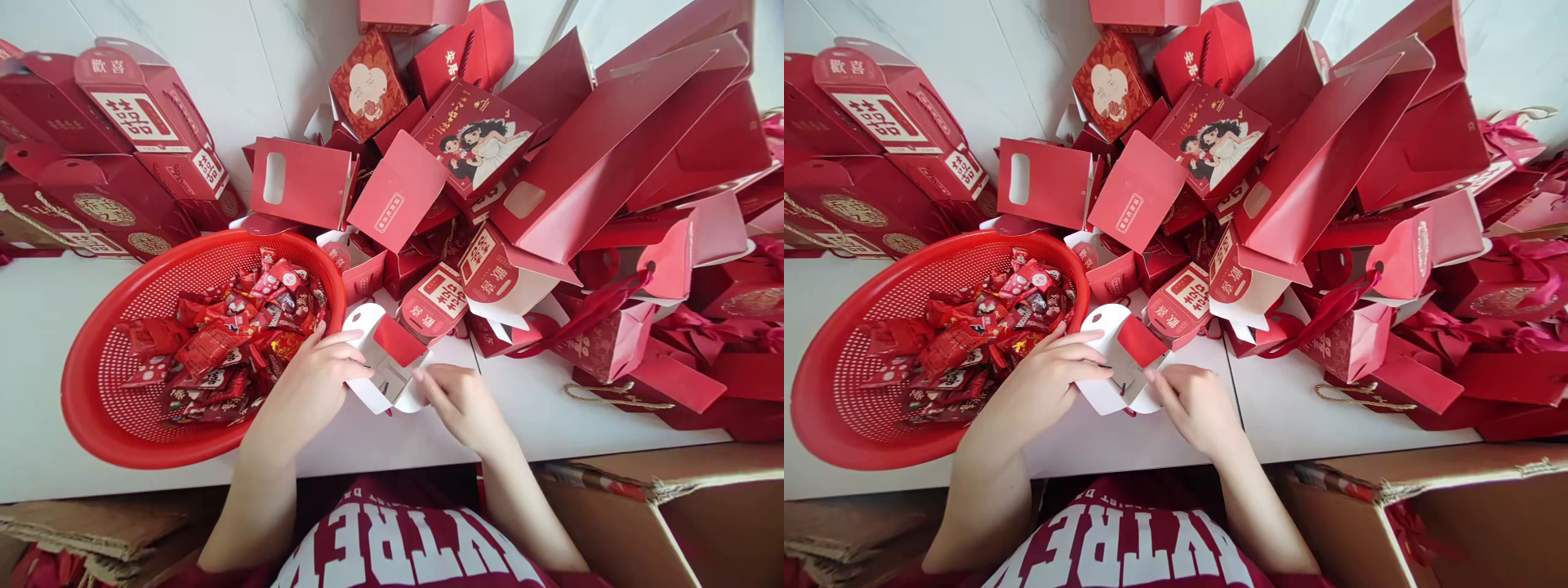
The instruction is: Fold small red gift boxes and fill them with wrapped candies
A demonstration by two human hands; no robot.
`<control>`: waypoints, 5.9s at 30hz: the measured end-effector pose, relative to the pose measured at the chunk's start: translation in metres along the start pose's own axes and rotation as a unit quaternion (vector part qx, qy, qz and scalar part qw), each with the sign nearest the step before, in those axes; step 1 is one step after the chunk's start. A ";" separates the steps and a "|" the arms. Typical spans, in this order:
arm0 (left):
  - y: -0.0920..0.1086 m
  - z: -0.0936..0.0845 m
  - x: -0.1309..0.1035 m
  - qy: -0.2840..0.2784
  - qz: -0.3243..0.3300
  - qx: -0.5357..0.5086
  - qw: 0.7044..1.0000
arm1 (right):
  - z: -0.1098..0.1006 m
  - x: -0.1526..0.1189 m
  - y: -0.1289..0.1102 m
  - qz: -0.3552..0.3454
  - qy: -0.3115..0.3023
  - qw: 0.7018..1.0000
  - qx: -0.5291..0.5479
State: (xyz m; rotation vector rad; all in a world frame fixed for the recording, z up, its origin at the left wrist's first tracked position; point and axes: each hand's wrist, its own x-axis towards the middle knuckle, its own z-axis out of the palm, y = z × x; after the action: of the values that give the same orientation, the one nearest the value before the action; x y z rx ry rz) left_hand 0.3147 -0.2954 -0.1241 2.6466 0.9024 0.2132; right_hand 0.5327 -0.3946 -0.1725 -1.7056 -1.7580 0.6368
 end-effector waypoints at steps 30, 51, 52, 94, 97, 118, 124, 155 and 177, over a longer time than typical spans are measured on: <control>0.021 -0.018 0.015 0.108 -0.021 0.074 0.991 | -0.004 0.017 0.008 0.202 0.152 0.893 0.372; 0.048 0.022 0.005 0.128 0.098 0.042 0.986 | -0.048 0.035 -0.061 -0.011 0.195 0.971 0.136; 0.046 0.029 0.004 0.131 0.105 0.030 0.985 | -0.051 0.041 -0.076 -0.057 0.193 0.973 0.114; 0.001 0.092 -0.033 0.427 0.155 0.064 0.889 | 0.088 0.200 -0.110 -0.373 -0.351 0.821 -0.250; -0.001 0.096 -0.033 0.434 0.150 0.068 0.886 | 0.090 0.201 -0.106 -0.399 -0.337 0.820 -0.234; 0.014 0.093 -0.012 0.438 0.122 0.112 0.884 | -0.055 0.119 -0.036 -0.142 -0.463 0.767 0.421; 0.012 0.095 -0.010 0.433 0.105 0.104 0.889 | -0.041 0.104 -0.032 -0.119 -0.447 0.826 0.321; 0.010 0.095 -0.011 0.398 0.112 0.072 0.907 | -0.075 0.115 -0.014 -0.185 -0.236 0.947 0.112; 0.007 0.095 -0.011 0.394 0.124 0.035 0.910 | -0.057 0.107 -0.032 -0.143 -0.298 0.937 -0.114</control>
State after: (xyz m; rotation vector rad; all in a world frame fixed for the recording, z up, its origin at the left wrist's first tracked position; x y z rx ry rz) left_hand 0.3335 -0.3326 -0.2099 2.7345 0.7662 1.4090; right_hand 0.5510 -0.2939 -0.1003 -1.4378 -2.5332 0.9088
